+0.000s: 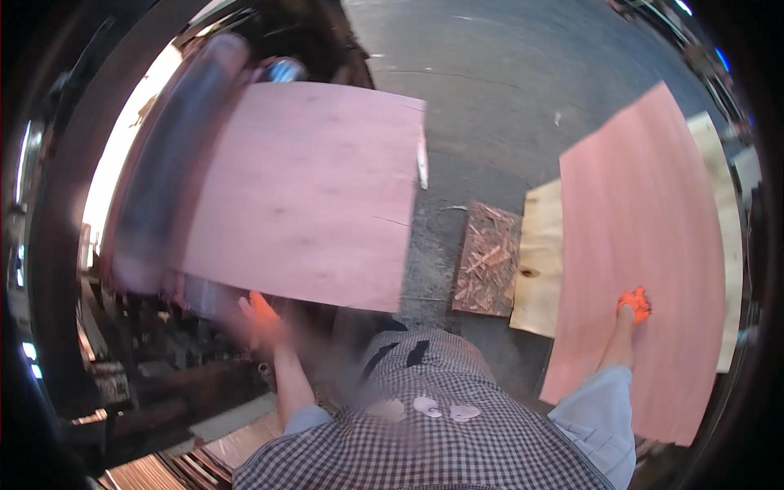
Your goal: Feeding thin wood veneer sheets through a glue spreading machine and stacking the coated sheets.
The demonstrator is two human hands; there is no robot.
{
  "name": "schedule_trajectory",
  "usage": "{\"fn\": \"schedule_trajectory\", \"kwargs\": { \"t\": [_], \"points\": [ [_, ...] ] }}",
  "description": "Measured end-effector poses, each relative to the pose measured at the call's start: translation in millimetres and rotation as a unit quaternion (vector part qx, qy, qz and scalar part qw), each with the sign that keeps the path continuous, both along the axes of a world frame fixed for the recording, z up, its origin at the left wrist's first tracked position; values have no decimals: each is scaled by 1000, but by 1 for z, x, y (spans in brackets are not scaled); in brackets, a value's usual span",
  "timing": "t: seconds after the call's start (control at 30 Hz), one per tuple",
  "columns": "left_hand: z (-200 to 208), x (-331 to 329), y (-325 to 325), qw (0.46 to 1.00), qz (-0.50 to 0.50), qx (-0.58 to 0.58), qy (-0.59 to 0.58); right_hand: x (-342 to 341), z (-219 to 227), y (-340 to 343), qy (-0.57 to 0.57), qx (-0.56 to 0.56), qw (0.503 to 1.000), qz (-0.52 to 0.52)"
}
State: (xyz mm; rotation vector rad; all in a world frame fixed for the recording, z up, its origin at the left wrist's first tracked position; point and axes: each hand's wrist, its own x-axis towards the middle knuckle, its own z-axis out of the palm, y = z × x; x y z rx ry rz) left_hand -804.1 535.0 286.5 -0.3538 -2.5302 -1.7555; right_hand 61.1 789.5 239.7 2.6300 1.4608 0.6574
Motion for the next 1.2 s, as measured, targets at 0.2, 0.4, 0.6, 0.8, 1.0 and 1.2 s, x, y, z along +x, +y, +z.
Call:
{"fn": "schedule_trajectory", "kwargs": {
  "t": [0.2, 0.4, 0.6, 0.8, 1.0, 1.2],
  "points": [
    [-70, -72, -16, 978, 97, 37, -178, -262, -87, -19, 281, -156, 924, 209],
    [-45, -108, 58, 863, -2, 334, -380, -492, -82, -63, 461, -410, 737, 278],
    [-104, -141, 3, 784, -197, 313, -499, -614, -67, -81, 443, -505, 659, 339],
    [-67, 7, 100, 869, -374, 44, -320, -590, -82, -97, 388, -440, 747, 314],
    [37, 232, 275, 780, -577, -61, -236, -492, -51, -35, 568, -348, 733, 138],
    [142, 469, 250, 582, -806, -69, 83, -393, -62, -87, 590, -28, 798, 122]
  ]
}}
